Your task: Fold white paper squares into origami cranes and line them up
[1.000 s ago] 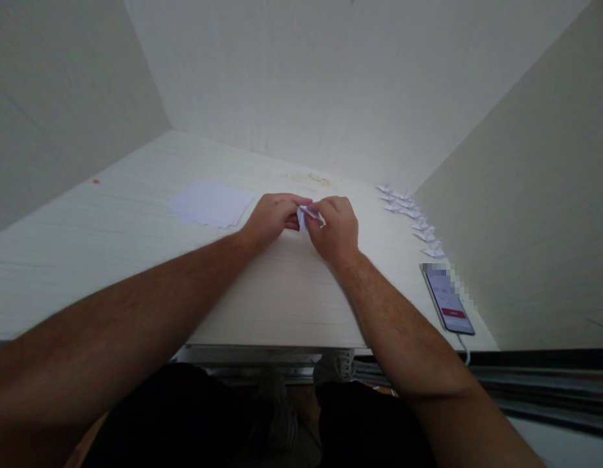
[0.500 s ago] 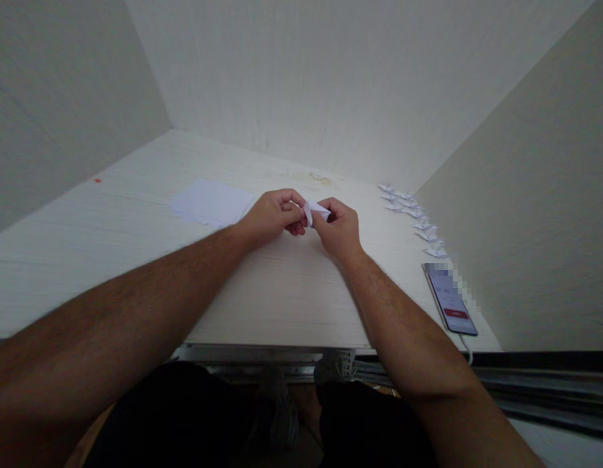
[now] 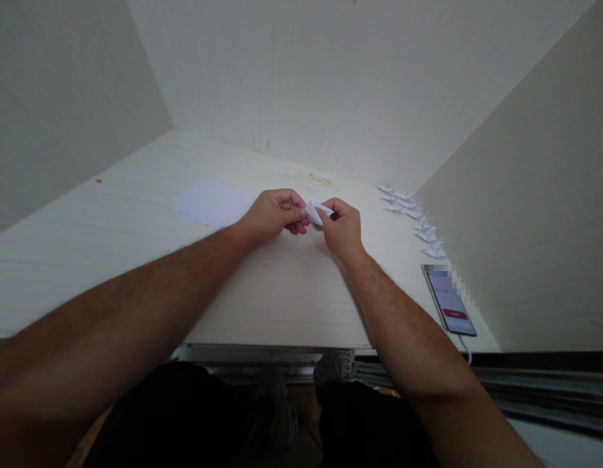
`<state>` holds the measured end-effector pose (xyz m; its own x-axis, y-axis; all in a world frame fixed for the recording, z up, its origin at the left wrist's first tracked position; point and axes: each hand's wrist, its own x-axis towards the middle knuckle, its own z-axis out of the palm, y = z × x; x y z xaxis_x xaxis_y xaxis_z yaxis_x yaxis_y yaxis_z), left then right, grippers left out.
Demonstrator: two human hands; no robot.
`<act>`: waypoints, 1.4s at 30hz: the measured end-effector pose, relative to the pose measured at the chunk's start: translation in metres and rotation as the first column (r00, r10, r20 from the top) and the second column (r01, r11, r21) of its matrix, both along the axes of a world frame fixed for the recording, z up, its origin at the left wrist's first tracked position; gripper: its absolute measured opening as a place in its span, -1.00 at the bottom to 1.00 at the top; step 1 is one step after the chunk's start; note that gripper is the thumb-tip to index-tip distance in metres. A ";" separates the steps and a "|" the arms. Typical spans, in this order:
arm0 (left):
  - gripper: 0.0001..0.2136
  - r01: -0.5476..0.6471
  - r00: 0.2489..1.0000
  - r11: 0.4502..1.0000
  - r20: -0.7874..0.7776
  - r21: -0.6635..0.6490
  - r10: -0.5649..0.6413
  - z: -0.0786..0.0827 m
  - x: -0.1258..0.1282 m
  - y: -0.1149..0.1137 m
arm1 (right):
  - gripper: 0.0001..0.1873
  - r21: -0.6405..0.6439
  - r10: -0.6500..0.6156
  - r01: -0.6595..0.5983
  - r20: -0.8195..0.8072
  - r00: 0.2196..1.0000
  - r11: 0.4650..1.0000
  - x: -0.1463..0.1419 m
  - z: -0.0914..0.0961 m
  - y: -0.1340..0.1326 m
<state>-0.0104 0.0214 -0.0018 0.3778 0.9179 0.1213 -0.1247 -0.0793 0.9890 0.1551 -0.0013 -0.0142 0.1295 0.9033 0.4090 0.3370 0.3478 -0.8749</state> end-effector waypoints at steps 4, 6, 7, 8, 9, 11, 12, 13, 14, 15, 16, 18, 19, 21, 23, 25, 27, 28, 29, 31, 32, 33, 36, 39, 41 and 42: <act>-0.75 -0.012 1.000 1.000 -0.005 0.010 0.012 0.001 0.000 0.000 | -0.81 0.005 -0.012 0.012 -0.012 1.000 1.000 0.000 0.001 0.001; -0.75 -0.021 1.000 1.000 -0.003 0.023 0.022 0.000 0.000 0.000 | -0.81 0.011 -0.007 0.007 -0.018 1.000 1.000 0.000 0.001 0.001; -0.75 -0.024 1.000 0.999 -0.001 0.031 0.024 -0.001 -0.001 0.000 | -0.81 0.014 -0.009 0.009 -0.013 1.000 1.000 0.000 0.001 0.001; -0.75 -0.025 1.000 0.999 0.000 0.039 0.025 -0.001 -0.001 0.000 | -0.82 0.016 -0.016 0.016 -0.004 1.000 1.000 0.000 0.001 0.001; -0.75 -0.024 1.000 0.999 0.003 0.047 0.024 -0.002 -0.001 0.001 | -0.82 0.018 -0.028 0.028 0.009 1.000 0.999 0.000 0.000 0.001; -0.73 -0.026 1.000 0.998 0.011 0.058 0.025 -0.004 0.000 0.001 | -0.83 0.031 -0.050 0.048 0.037 0.998 0.998 0.000 -0.001 0.001; -0.72 -0.030 0.999 0.998 0.016 0.058 0.030 -0.004 0.000 0.001 | -0.83 0.041 -0.058 0.056 0.048 0.997 0.998 0.000 -0.001 0.001; -0.71 -0.036 0.999 0.998 0.020 0.055 0.035 -0.005 0.000 0.001 | -0.83 0.050 -0.062 0.059 0.057 0.996 0.997 0.000 -0.002 0.001; -0.70 -0.042 0.999 0.998 0.023 0.050 0.041 -0.005 0.000 0.000 | -0.83 0.057 -0.067 0.063 0.066 0.996 0.996 0.000 -0.002 0.000; -0.69 -0.047 0.999 0.998 0.023 0.042 0.046 -0.005 0.001 0.000 | -0.83 0.060 -0.073 0.069 0.074 0.995 0.996 0.000 -0.002 0.000; -0.68 -0.050 0.999 0.998 0.024 0.034 0.049 -0.005 0.001 0.000 | -0.83 0.059 -0.080 0.076 0.080 0.994 0.995 0.000 -0.002 0.000; -0.66 -0.046 0.999 0.999 0.029 0.020 0.045 -0.006 0.001 0.000 | -0.82 0.053 -0.093 0.089 0.096 0.991 0.995 0.000 -0.002 -0.001; -0.65 -0.040 0.999 0.999 0.035 0.013 0.040 -0.006 0.001 -0.001 | -0.82 0.049 -0.099 0.095 0.106 0.989 0.994 0.000 -0.002 -0.001; -0.63 -0.020 0.999 1.000 0.049 0.001 0.020 -0.006 0.001 -0.001 | -0.81 0.035 -0.109 0.105 0.125 0.986 0.994 0.000 -0.002 0.000; -0.60 0.000 0.999 1.000 0.054 -0.004 0.000 -0.006 0.002 -0.002 | -0.81 0.017 -0.114 0.112 0.142 0.983 0.994 0.000 -0.003 0.000; -0.59 0.014 0.999 1.000 0.033 0.000 -0.014 -0.006 0.003 -0.002 | -0.83 0.007 -0.109 0.109 0.148 0.983 0.994 0.000 -0.003 0.001; -0.63 0.017 1.000 1.000 0.001 -0.001 -0.017 -0.005 0.004 -0.003 | -0.85 0.000 -0.101 0.103 0.150 0.984 0.995 0.000 -0.004 0.001; -0.65 0.014 1.000 1.000 -0.011 -0.008 -0.014 -0.005 0.005 -0.003 | -0.86 -0.005 -0.099 0.101 0.150 0.984 0.995 0.000 -0.004 0.002; -0.69 0.010 1.000 1.000 -0.021 -0.019 -0.010 -0.004 0.005 -0.003 | -0.86 -0.015 -0.097 0.101 0.150 0.984 0.995 0.000 -0.004 0.002; -0.74 0.001 0.999 0.999 -0.034 -0.039 -0.002 -0.003 0.006 -0.003 | -0.85 -0.041 -0.090 0.097 0.155 0.984 0.994 0.000 -0.005 0.002; -0.76 -0.005 0.999 0.999 -0.039 -0.044 0.003 -0.003 0.006 -0.003 | -0.84 -0.052 -0.083 0.092 0.157 0.984 0.994 0.001 -0.005 0.002; -0.77 -0.011 0.999 0.999 -0.048 -0.045 0.009 -0.003 0.006 -0.003 | -0.84 -0.059 -0.073 0.083 0.159 0.985 0.995 0.001 -0.006 0.002; -0.76 -0.050 0.996 0.998 -0.076 -0.029 0.048 -0.004 0.005 -0.001 | -0.85 -0.073 -0.047 0.061 0.182 0.982 0.995 0.002 -0.005 0.002; -0.76 -0.093 0.995 0.995 -0.028 -0.047 0.091 -0.004 0.006 0.001 | -0.87 -0.076 -0.033 0.053 0.251 0.967 0.996 0.001 -0.003 0.000; -0.77 -0.111 0.993 0.991 0.036 -0.076 0.114 -0.004 0.006 0.002 | -0.88 -0.054 -0.036 0.055 0.307 0.951 0.997 0.001 -0.002 -0.001; -0.76 -0.119 0.991 0.990 0.053 -0.082 0.124 -0.004 0.006 0.002 | -0.89 -0.037 -0.044 0.059 0.332 0.942 0.998 0.001 -0.002 -0.002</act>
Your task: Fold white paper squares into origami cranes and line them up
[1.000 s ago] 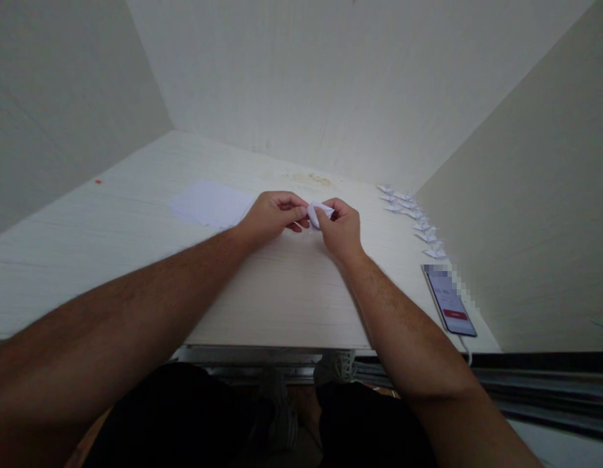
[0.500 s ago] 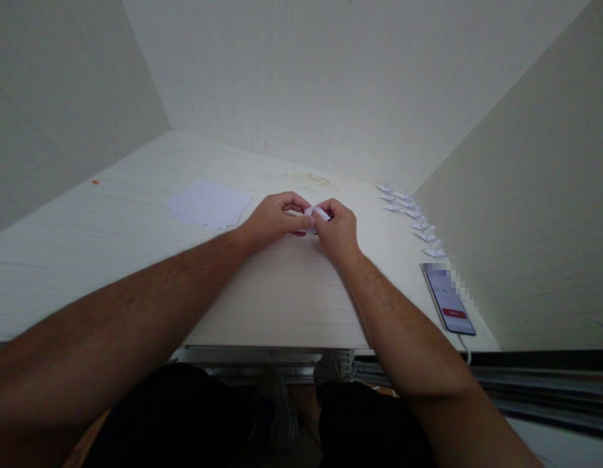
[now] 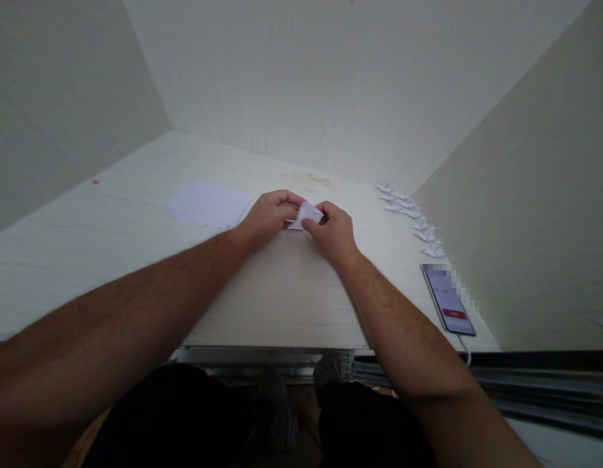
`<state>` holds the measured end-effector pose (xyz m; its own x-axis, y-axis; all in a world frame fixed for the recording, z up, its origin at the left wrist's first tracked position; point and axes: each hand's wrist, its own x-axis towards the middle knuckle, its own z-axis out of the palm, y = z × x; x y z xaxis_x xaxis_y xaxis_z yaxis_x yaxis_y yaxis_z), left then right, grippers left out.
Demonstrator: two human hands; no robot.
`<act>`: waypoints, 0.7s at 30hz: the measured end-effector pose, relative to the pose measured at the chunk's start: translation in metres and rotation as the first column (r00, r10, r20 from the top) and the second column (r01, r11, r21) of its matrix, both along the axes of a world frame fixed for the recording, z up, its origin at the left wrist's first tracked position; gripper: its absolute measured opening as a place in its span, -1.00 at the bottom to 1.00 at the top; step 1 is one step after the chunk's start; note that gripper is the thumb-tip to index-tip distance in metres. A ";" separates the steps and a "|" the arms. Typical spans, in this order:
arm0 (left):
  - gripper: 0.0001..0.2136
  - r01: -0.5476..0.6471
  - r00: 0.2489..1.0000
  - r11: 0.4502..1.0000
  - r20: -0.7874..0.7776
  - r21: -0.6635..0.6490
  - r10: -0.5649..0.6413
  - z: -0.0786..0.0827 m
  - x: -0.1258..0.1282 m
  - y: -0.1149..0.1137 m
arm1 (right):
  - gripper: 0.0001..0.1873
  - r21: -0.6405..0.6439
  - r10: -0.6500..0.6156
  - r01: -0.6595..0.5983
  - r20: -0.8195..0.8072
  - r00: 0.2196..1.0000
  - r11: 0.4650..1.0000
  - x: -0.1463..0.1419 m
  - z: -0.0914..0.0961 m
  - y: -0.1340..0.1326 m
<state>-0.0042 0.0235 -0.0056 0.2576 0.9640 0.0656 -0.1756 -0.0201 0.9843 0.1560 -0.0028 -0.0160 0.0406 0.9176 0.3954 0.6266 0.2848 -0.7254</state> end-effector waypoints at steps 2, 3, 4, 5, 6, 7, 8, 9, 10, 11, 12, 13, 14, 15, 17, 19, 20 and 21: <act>-0.73 -0.012 1.000 1.000 -0.011 0.012 0.012 0.000 0.000 0.001 | -0.90 0.037 -0.015 0.013 0.046 0.999 0.999 0.000 0.000 0.000; -0.72 0.000 0.999 1.000 -0.036 0.022 0.001 -0.001 -0.001 0.001 | -0.89 0.052 -0.021 0.017 0.061 0.998 0.998 0.000 0.000 0.000; -0.73 0.025 0.998 0.999 -0.066 0.032 -0.023 -0.001 -0.002 0.002 | -0.87 0.065 -0.022 0.018 0.066 0.998 0.998 0.001 0.000 0.000; -0.74 0.062 0.993 0.997 -0.100 0.038 -0.058 -0.002 -0.003 0.003 | -0.85 0.072 -0.017 0.012 0.060 0.998 0.997 0.001 -0.001 0.001; -0.76 0.106 0.986 0.994 -0.132 0.038 -0.100 -0.003 -0.004 0.003 | -0.83 0.069 -0.004 0.001 0.040 0.999 0.998 0.001 -0.001 0.001; -0.79 0.148 0.977 0.988 -0.162 0.033 -0.141 -0.004 -0.005 0.004 | -0.80 0.055 0.012 -0.013 0.006 1.000 0.998 0.001 -0.001 0.002; -0.81 0.181 0.967 0.983 -0.187 0.023 -0.174 -0.005 -0.006 0.004 | -0.78 0.031 0.031 -0.030 -0.038 0.999 0.999 0.001 -0.001 0.002; -0.82 0.202 0.960 0.979 -0.202 0.012 -0.195 -0.005 -0.007 0.005 | -0.76 0.001 0.050 -0.051 -0.090 0.995 0.999 0.001 0.000 0.003; -0.82 0.214 0.955 0.977 -0.209 0.000 -0.209 -0.005 -0.008 0.005 | -0.74 -0.032 0.068 -0.074 -0.147 0.987 0.997 0.001 0.000 0.003; -0.82 0.219 0.954 0.976 -0.208 -0.011 -0.217 -0.005 -0.009 0.005 | -0.73 -0.063 0.085 -0.100 -0.204 0.975 0.993 0.001 0.001 0.003; -0.82 0.221 0.955 0.975 -0.198 -0.016 -0.220 -0.005 -0.010 0.005 | -0.73 -0.089 0.099 -0.126 -0.257 0.961 0.988 0.000 0.002 0.002; -0.81 0.224 0.957 0.974 -0.184 -0.017 -0.223 -0.004 -0.011 0.005 | -0.73 -0.105 0.112 -0.150 -0.302 0.947 0.983 0.000 0.003 0.002; -0.81 0.227 0.960 0.974 -0.167 -0.016 -0.226 -0.004 -0.012 0.005 | -0.72 -0.114 0.124 -0.171 -0.337 0.933 0.979 0.000 0.004 0.002; -0.80 0.231 0.961 0.973 -0.152 -0.015 -0.231 -0.003 -0.013 0.005 | -0.71 -0.118 0.132 -0.186 -0.363 0.922 0.975 -0.001 0.005 0.002; -0.80 0.251 0.959 0.968 -0.130 -0.016 -0.251 -0.002 -0.014 0.005 | -0.68 -0.118 0.138 -0.199 -0.393 0.909 0.973 -0.001 0.005 0.002; -0.80 0.282 0.951 0.959 -0.129 -0.020 -0.282 -0.002 -0.015 0.004 | -0.66 -0.119 0.134 -0.198 -0.410 0.902 0.973 -0.001 0.004 0.003; -0.80 0.292 0.947 0.956 -0.134 -0.021 -0.292 -0.002 -0.015 0.004 | -0.65 -0.121 0.129 -0.195 -0.414 0.901 0.973 -0.001 0.003 0.003; -0.80 0.299 0.944 0.954 -0.139 -0.020 -0.298 -0.002 -0.015 0.004 | -0.64 -0.121 0.124 -0.190 -0.417 0.901 0.974 -0.001 0.003 0.003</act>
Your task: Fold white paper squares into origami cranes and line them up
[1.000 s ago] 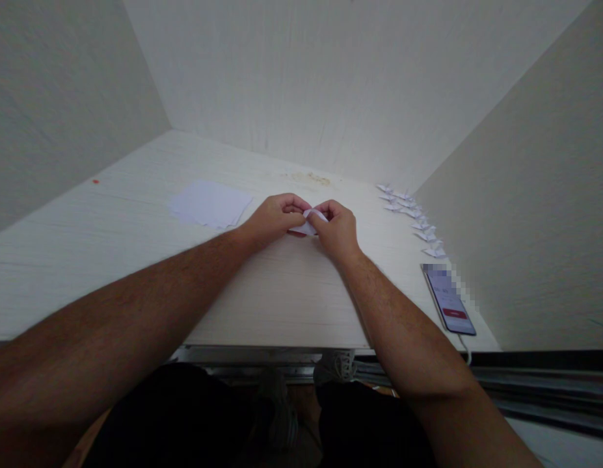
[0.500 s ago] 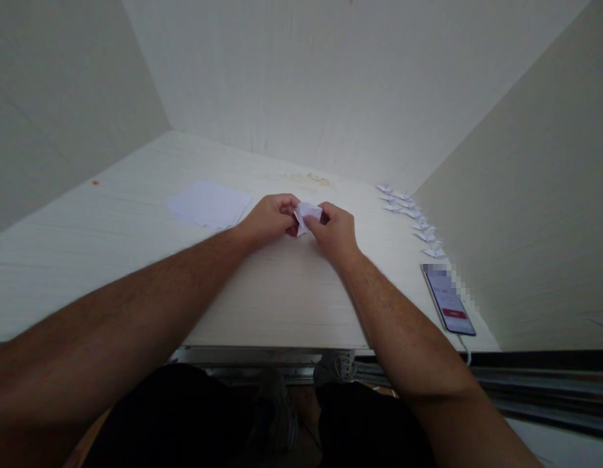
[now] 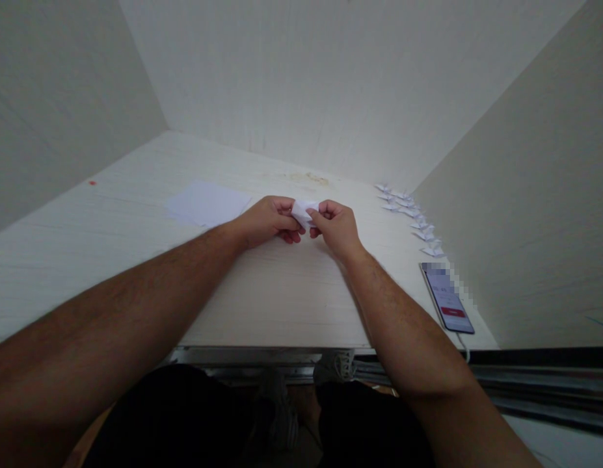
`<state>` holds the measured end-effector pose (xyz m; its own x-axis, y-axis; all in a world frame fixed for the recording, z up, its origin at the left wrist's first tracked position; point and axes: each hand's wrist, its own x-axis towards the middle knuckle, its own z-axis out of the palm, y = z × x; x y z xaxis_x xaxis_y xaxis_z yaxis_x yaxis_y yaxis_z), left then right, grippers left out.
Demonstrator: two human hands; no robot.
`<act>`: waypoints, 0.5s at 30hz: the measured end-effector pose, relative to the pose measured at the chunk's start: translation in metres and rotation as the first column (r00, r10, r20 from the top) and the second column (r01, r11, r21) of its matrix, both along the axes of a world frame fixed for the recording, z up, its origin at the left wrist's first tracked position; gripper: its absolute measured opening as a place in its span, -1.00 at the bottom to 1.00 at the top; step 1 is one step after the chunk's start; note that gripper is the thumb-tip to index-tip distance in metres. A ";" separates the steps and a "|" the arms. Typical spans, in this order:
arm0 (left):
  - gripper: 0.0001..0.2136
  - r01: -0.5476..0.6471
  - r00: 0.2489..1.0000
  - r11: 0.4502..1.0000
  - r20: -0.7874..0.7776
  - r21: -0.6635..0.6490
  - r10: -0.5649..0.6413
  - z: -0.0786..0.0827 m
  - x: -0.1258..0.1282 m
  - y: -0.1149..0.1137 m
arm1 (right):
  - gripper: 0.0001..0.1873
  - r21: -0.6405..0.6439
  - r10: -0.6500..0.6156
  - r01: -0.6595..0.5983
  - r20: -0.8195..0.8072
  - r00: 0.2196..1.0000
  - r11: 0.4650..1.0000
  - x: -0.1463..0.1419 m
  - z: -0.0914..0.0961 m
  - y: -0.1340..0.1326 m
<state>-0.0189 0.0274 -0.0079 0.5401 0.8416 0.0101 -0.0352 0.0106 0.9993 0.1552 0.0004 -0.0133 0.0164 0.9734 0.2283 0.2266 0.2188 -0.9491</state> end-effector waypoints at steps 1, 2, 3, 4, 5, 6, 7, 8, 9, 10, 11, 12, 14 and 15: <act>-0.80 0.001 1.000 1.000 -0.002 0.003 -0.001 0.000 0.000 0.000 | -0.63 0.002 -0.005 0.005 -0.002 1.000 1.000 0.000 0.000 0.000; -0.80 -0.003 1.000 1.000 -0.002 0.006 0.003 0.000 0.000 0.000 | -0.63 0.007 -0.011 0.011 -0.006 1.000 1.000 0.000 -0.001 0.000; -0.80 -0.008 1.000 1.000 -0.003 0.009 0.008 -0.001 0.000 0.000 | -0.63 0.015 -0.018 0.018 -0.012 1.000 1.000 0.000 -0.001 0.000; -0.81 -0.015 1.000 1.000 -0.006 0.014 0.015 -0.001 0.001 0.001 | -0.64 0.026 -0.024 0.025 -0.018 1.000 0.999 0.000 -0.001 0.000; -0.82 -0.023 1.000 1.000 -0.009 0.020 0.023 -0.001 0.001 0.001 | -0.65 0.036 -0.031 0.031 -0.022 0.999 0.999 0.000 -0.001 0.000; -0.83 -0.030 0.999 0.999 -0.013 0.028 0.030 -0.001 0.001 0.001 | -0.66 0.042 -0.035 0.036 -0.022 0.999 0.998 0.000 0.000 0.000; -0.84 -0.037 0.999 0.999 -0.018 0.036 0.037 -0.001 0.001 0.001 | -0.67 0.045 -0.041 0.042 -0.019 0.999 0.998 0.000 0.000 -0.001; -0.85 -0.041 0.999 0.998 -0.021 0.043 0.042 -0.002 0.001 0.001 | -0.68 0.046 -0.044 0.045 -0.013 0.999 0.998 -0.001 0.001 -0.001; -0.86 -0.045 0.999 0.998 -0.023 0.049 0.046 -0.002 0.001 0.001 | -0.68 0.045 -0.044 0.044 -0.006 0.999 0.998 -0.001 0.001 -0.001; -0.86 -0.048 0.999 0.997 -0.021 0.054 0.049 -0.002 0.002 0.001 | -0.69 0.043 -0.038 0.038 0.002 0.999 0.998 -0.001 0.002 -0.002; -0.86 -0.053 0.998 0.997 -0.018 0.062 0.054 -0.002 0.002 0.001 | -0.69 0.040 -0.029 0.028 0.013 1.000 0.999 -0.002 0.003 -0.002; -0.86 -0.063 0.998 0.995 -0.015 0.074 0.064 -0.002 0.002 0.001 | -0.71 0.038 -0.017 0.016 0.024 1.000 0.999 -0.002 0.004 -0.003; -0.88 -0.094 0.995 0.990 -0.016 0.109 0.097 -0.002 0.001 0.002 | -0.77 0.032 0.001 -0.002 0.039 0.999 0.999 -0.003 0.006 -0.004; -0.90 -0.114 0.993 0.985 -0.020 0.132 0.118 -0.001 0.001 0.002 | -0.81 0.031 0.002 -0.003 0.039 0.999 1.000 -0.003 0.006 -0.005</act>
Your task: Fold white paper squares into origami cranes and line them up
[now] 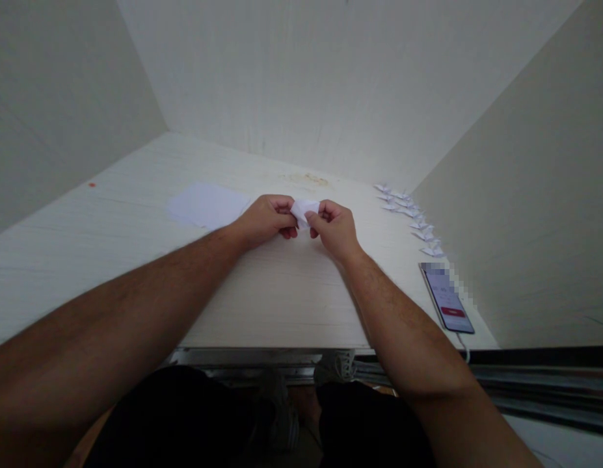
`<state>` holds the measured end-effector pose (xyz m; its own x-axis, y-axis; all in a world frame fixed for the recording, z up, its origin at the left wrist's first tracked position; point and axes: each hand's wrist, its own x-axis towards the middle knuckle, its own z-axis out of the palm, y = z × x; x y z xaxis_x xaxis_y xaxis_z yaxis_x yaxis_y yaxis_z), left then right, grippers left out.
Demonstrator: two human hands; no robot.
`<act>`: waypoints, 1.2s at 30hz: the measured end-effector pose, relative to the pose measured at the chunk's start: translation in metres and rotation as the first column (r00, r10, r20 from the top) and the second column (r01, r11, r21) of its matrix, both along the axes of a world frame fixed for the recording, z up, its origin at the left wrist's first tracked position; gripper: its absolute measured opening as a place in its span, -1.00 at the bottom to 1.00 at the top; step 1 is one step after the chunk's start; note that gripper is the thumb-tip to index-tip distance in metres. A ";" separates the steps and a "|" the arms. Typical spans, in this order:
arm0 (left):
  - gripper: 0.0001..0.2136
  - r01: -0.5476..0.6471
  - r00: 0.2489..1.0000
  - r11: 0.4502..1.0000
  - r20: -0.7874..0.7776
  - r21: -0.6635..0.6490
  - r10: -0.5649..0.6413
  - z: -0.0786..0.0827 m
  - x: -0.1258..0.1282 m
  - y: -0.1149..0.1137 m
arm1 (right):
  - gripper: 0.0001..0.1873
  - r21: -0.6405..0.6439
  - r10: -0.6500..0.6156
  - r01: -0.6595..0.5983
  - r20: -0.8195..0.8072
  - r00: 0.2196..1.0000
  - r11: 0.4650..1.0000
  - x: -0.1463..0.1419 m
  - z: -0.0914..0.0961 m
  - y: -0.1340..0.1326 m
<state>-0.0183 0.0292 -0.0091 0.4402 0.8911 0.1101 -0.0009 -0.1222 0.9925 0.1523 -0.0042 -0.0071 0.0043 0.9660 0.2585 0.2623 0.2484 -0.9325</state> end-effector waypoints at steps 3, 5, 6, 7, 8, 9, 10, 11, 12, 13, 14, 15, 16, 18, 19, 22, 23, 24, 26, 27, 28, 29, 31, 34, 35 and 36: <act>-0.95 -0.062 0.998 0.997 -0.005 0.055 0.062 0.002 -0.001 0.000 | -0.89 0.017 -0.003 0.003 -0.015 1.000 1.000 0.000 0.000 -0.001; -0.95 -0.093 0.996 0.994 0.009 0.065 0.093 0.003 -0.001 0.000 | -0.92 0.044 -0.001 0.002 -0.015 1.000 0.999 -0.001 -0.001 0.000; -0.95 -0.103 0.995 0.993 0.021 0.058 0.102 0.003 -0.001 0.000 | -0.92 0.060 -0.003 0.004 -0.010 1.000 0.998 -0.001 -0.002 0.000; -0.94 -0.107 0.994 0.993 0.039 0.042 0.105 0.003 0.000 0.000 | -0.92 0.075 -0.011 0.011 -0.006 1.000 0.997 -0.001 -0.003 0.000; -0.93 -0.105 0.992 0.994 0.066 0.019 0.104 0.003 0.000 0.000 | -0.91 0.088 -0.024 0.023 0.000 1.000 0.996 -0.002 -0.004 0.000; -0.90 -0.102 0.990 0.995 0.100 -0.009 0.103 0.003 0.001 0.000 | -0.91 0.098 -0.037 0.037 0.006 0.999 0.994 -0.002 -0.005 0.001; -0.87 -0.096 0.985 0.995 0.137 -0.038 0.101 0.003 0.001 0.000 | -0.91 0.108 -0.053 0.051 0.015 0.998 0.993 -0.002 -0.006 0.000; -0.83 -0.090 0.980 0.994 0.171 -0.065 0.100 0.002 0.001 0.000 | -0.91 0.118 -0.069 0.065 0.029 0.997 0.991 -0.001 -0.006 0.000; -0.80 -0.087 0.974 0.993 0.202 -0.085 0.103 0.002 0.001 0.000 | -0.91 0.131 -0.086 0.079 0.048 0.995 0.988 -0.001 -0.006 0.000; -0.78 -0.087 0.968 0.991 0.226 -0.098 0.107 0.002 0.001 0.000 | -0.91 0.147 -0.101 0.089 0.074 0.992 0.985 -0.001 -0.006 0.000; -0.77 -0.089 0.963 0.991 0.245 -0.104 0.112 0.003 0.001 0.000 | -0.91 0.166 -0.117 0.099 0.100 0.988 0.981 0.000 -0.006 -0.001; -0.77 -0.092 0.959 0.990 0.257 -0.105 0.117 0.003 0.001 0.000 | -0.90 0.185 -0.132 0.108 0.124 0.983 0.977 0.000 -0.006 -0.001; -0.77 -0.096 0.958 0.990 0.260 -0.103 0.120 0.002 0.001 0.001 | -0.90 0.203 -0.146 0.116 0.143 0.979 0.972 0.000 -0.006 -0.001; -0.77 -0.099 0.964 0.992 0.241 -0.083 0.116 0.002 0.000 0.000 | -0.89 0.220 -0.168 0.130 0.162 0.972 0.967 0.001 -0.006 -0.001; -0.77 -0.096 0.970 0.993 0.218 -0.067 0.108 0.002 0.000 0.000 | -0.89 0.220 -0.176 0.138 0.165 0.971 0.966 0.001 -0.007 0.000; -0.76 -0.100 0.985 0.995 0.139 -0.003 0.100 0.003 0.000 -0.002 | -0.90 0.197 -0.178 0.144 0.172 0.969 0.970 0.001 -0.008 0.001; -0.75 -0.109 0.987 0.994 0.118 0.016 0.106 0.003 0.000 -0.003 | -0.90 0.190 -0.174 0.140 0.176 0.969 0.972 0.001 -0.008 0.001; -0.75 -0.118 0.988 0.993 0.100 0.030 0.114 0.004 0.000 -0.004 | -0.90 0.183 -0.169 0.136 0.178 0.969 0.974 0.000 -0.008 0.002; -0.74 -0.127 0.990 0.990 0.075 0.054 0.122 0.004 0.000 -0.005 | -0.90 0.169 -0.168 0.138 0.173 0.971 0.976 0.000 -0.008 0.002; -0.75 -0.125 0.990 0.990 0.066 0.064 0.121 0.004 0.000 -0.005 | -0.89 0.159 -0.175 0.150 0.162 0.971 0.976 -0.001 -0.008 0.002; -0.75 -0.122 0.991 0.990 0.058 0.072 0.117 0.005 0.000 -0.005 | -0.87 0.148 -0.186 0.165 0.145 0.972 0.975 -0.001 -0.008 0.003; -0.76 -0.117 0.992 0.990 0.050 0.080 0.113 0.005 0.000 -0.005 | -0.84 0.139 -0.201 0.184 0.124 0.972 0.973 -0.001 -0.007 0.004; -0.78 -0.113 0.993 0.989 0.043 0.092 0.109 0.005 0.000 -0.005 | -0.82 0.125 -0.236 0.224 0.088 0.968 0.967 -0.001 -0.007 0.005; -0.78 -0.123 0.992 0.987 0.023 0.108 0.121 0.007 0.002 -0.006 | -0.85 0.116 -0.247 0.236 0.095 0.964 0.965 -0.001 -0.007 0.006; -0.78 -0.131 0.991 0.985 -0.001 0.112 0.132 0.008 0.003 -0.007 | -0.87 0.118 -0.238 0.224 0.115 0.964 0.967 -0.001 -0.007 0.005; -0.79 -0.144 0.988 0.982 -0.034 0.120 0.149 0.009 0.004 -0.008 | -0.89 0.123 -0.226 0.209 0.140 0.964 0.970 -0.001 -0.007 0.005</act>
<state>-0.0147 0.0213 -0.0001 0.3125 0.9283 0.2013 0.0674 -0.2331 0.9701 0.1509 0.0006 -0.0146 0.1641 0.9132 0.3730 0.4571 0.2647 -0.8491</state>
